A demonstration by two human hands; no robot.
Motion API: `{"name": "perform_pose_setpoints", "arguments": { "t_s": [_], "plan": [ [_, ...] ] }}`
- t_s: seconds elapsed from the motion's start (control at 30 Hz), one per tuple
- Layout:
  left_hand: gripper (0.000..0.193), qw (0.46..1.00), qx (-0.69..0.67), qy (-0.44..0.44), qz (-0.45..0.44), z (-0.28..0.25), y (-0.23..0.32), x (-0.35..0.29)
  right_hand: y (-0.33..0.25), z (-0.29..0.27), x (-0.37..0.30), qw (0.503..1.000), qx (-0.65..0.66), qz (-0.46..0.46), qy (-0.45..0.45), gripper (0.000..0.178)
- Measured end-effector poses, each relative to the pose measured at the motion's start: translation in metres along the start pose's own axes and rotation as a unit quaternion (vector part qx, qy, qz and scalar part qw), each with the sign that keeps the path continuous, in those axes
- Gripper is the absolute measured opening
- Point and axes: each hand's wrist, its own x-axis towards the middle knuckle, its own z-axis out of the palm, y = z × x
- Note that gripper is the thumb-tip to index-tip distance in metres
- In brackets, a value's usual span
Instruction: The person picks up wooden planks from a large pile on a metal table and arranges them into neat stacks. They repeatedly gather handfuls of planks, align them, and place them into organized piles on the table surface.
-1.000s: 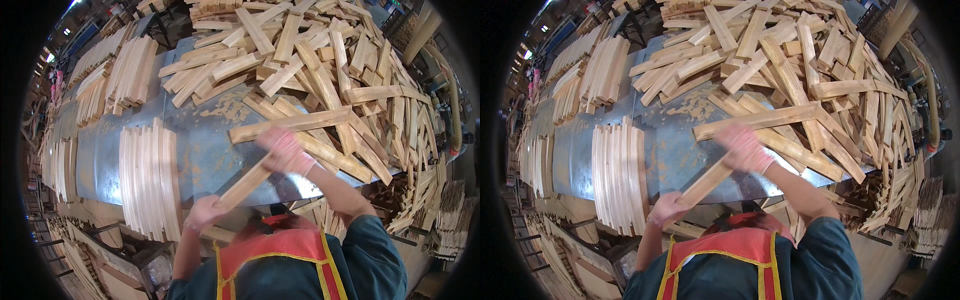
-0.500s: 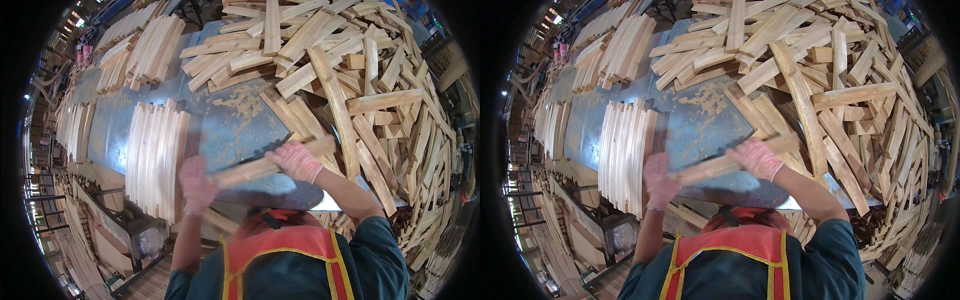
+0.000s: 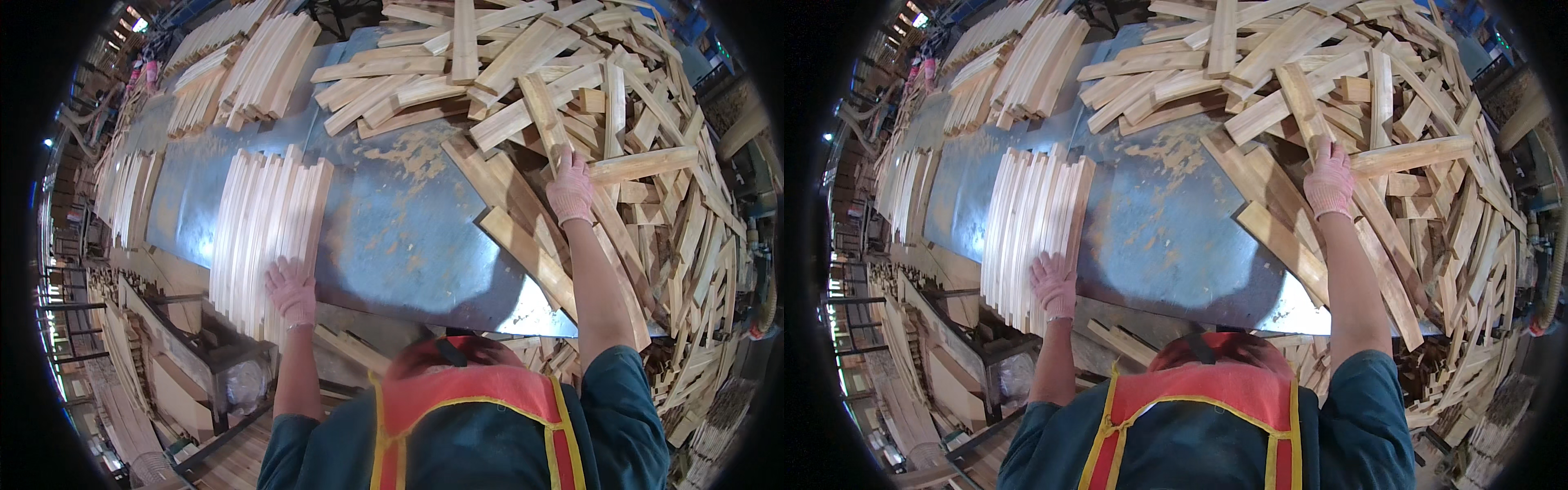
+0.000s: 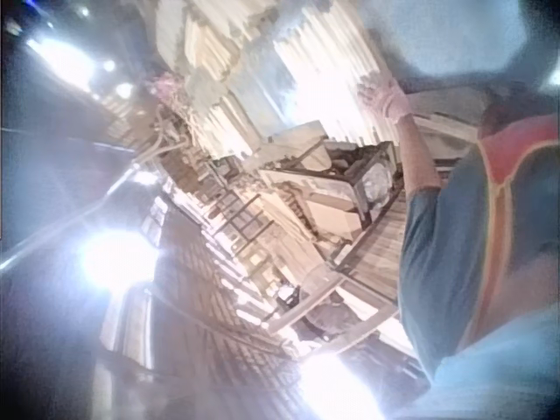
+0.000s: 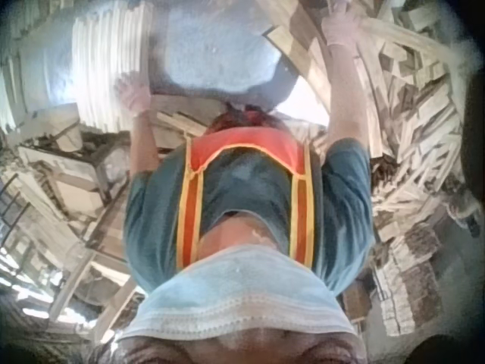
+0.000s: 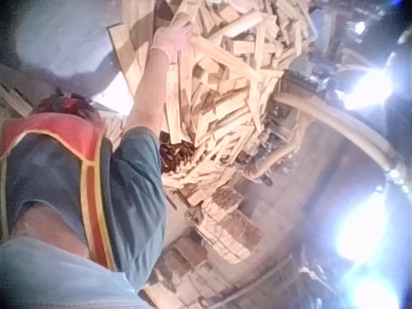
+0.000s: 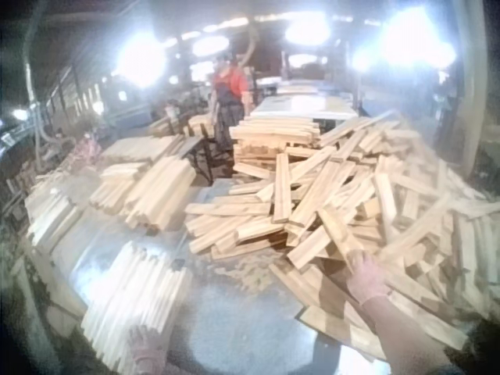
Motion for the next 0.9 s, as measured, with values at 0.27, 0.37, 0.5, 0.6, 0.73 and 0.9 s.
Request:
{"name": "perform_pose_setpoints", "arguments": {
  "t_s": [0.27,0.37,0.5,0.6,0.73,0.9],
  "plan": [
    [0.105,0.916,-0.254,-0.209,0.228,-0.105,0.154,-0.026,-0.042,-0.05,-0.01,0.986,0.137,0.022,-0.092,0.061],
    [0.092,0.859,-0.378,-0.283,0.199,-0.147,0.189,-0.039,-0.145,-0.077,-0.097,0.916,0.387,-0.029,-0.099,0.063],
    [0.045,0.734,-0.587,-0.341,-0.024,-0.116,0.202,-0.031,-0.204,-0.069,-0.184,0.828,0.492,-0.018,-0.269,0.093],
    [0.046,0.832,-0.474,-0.288,0.004,-0.123,0.159,-0.017,-0.105,-0.004,-0.183,0.9,0.419,-0.036,-0.112,0.099],
    [0.069,0.983,-0.074,-0.113,0.128,-0.07,0.064,-0.003,0.021,-0.02,-0.201,0.996,0.01,-0.06,-0.072,0.073],
    [0.092,0.991,0.017,-0.073,0.115,-0.076,0.086,0.009,0.037,-0.023,-0.193,0.958,0.032,-0.049,-0.28,0.064]
  ]
}}
